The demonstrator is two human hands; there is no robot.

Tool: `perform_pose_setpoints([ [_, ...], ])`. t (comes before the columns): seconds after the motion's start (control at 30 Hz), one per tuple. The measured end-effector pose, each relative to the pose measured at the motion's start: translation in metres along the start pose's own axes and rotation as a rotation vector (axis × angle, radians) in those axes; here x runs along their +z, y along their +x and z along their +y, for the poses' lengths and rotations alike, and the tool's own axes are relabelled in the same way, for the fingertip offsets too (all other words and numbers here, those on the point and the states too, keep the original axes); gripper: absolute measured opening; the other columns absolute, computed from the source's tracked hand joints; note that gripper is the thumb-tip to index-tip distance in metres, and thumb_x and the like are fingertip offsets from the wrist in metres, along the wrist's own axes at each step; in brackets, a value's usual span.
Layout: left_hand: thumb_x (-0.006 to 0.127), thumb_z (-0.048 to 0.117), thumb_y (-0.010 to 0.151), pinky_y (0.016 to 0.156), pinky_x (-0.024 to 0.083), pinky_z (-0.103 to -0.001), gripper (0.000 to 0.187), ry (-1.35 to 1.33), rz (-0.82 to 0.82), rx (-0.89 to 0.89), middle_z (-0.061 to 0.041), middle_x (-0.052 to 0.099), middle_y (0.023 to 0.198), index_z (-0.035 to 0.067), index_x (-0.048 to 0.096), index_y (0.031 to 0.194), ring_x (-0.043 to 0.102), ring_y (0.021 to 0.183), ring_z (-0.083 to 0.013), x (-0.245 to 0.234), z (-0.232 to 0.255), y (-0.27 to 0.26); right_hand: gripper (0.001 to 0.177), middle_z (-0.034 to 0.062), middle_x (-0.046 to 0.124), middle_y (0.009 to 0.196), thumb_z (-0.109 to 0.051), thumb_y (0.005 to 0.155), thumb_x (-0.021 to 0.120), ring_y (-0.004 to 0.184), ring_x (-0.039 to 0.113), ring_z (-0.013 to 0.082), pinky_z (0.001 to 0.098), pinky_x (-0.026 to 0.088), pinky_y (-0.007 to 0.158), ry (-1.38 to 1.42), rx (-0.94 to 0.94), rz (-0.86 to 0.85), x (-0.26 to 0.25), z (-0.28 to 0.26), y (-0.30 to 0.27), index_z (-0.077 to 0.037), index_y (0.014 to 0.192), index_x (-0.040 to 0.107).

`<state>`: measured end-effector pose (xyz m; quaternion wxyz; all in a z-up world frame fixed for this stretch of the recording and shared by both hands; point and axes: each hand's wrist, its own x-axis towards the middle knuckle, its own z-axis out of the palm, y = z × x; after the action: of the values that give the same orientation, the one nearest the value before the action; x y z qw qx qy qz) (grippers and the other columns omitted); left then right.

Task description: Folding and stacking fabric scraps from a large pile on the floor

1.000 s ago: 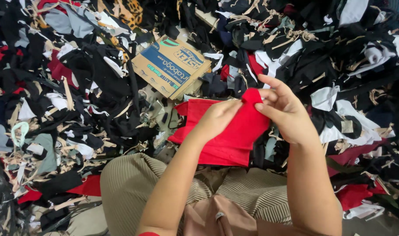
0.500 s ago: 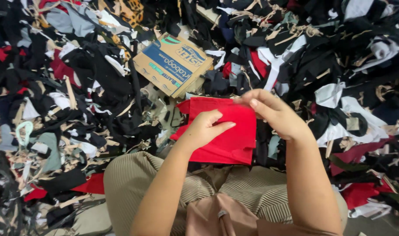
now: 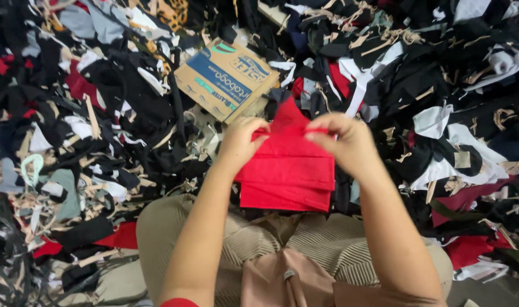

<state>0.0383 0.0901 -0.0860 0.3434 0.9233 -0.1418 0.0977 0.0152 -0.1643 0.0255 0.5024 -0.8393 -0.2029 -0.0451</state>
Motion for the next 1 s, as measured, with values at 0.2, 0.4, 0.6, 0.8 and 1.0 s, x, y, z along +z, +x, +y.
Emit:
perform_pose_setpoints([
  [0.2, 0.079, 0.012, 0.075, 0.099, 0.046, -0.04, 0.031, 0.182, -0.005, -0.046, 0.011, 0.057, 0.108, 0.032, 0.066, 0.095, 0.052, 0.114, -0.0192, 0.04, -0.063, -0.04, 0.024, 0.0055, 0.077, 0.09, -0.009, 0.071, 0.089, 0.089, 0.073, 0.0243, 0.0346, 0.055, 0.081, 0.031, 0.018, -0.226, 0.081, 0.065, -0.072, -0.016, 0.093, 0.082],
  [0.4, 0.077, 0.007, 0.075, 0.097, 0.048, -0.04, 0.034, 0.09, 0.112, -0.091, 0.008, 0.057, 0.102, 0.032, 0.065, 0.095, 0.055, 0.109, -0.0216, 0.034, -0.056, -0.036, 0.021, 0.0065, 0.073, 0.095, -0.006, 0.074, 0.083, 0.094, 0.072, 0.0306, 0.04, 0.057, 0.082, -0.085, 0.004, -0.331, 0.102, 0.067, -0.093, -0.015, 0.092, 0.078],
  [0.6, 0.071, 0.007, 0.081, 0.092, 0.051, -0.038, 0.028, 0.104, 0.132, -0.163, 0.01, 0.057, 0.095, 0.033, 0.064, 0.09, 0.057, 0.102, -0.0189, 0.037, -0.061, -0.025, 0.018, 0.0082, 0.072, 0.099, -0.009, 0.078, 0.081, 0.099, 0.07, 0.0337, 0.0419, 0.057, 0.086, -0.161, -0.034, -0.405, 0.109, 0.058, -0.097, -0.013, 0.095, 0.077],
  [0.8, 0.069, 0.003, 0.08, 0.09, 0.053, -0.041, 0.026, 0.077, 0.165, -0.167, 0.006, 0.061, 0.089, 0.028, 0.066, 0.089, 0.061, 0.098, -0.0228, 0.037, -0.061, -0.028, 0.021, 0.0078, 0.071, 0.102, -0.011, 0.079, 0.08, 0.101, 0.069, 0.034, 0.0439, 0.056, 0.09, -0.152, -0.149, -0.38, 0.115, 0.068, -0.103, -0.014, 0.099, 0.077],
  [1.0, 0.049, -0.014, 0.082, 0.097, 0.053, -0.042, 0.042, -0.035, 0.484, -0.065, -0.01, 0.06, 0.114, 0.012, 0.066, 0.11, 0.06, 0.115, -0.0323, 0.04, -0.038, -0.039, 0.042, 0.0131, 0.071, 0.106, 0.005, 0.078, 0.059, 0.11, 0.067, 0.0377, 0.0472, 0.052, 0.098, -0.119, -0.061, -0.143, 0.102, 0.1, -0.079, -0.014, 0.11, 0.077],
])
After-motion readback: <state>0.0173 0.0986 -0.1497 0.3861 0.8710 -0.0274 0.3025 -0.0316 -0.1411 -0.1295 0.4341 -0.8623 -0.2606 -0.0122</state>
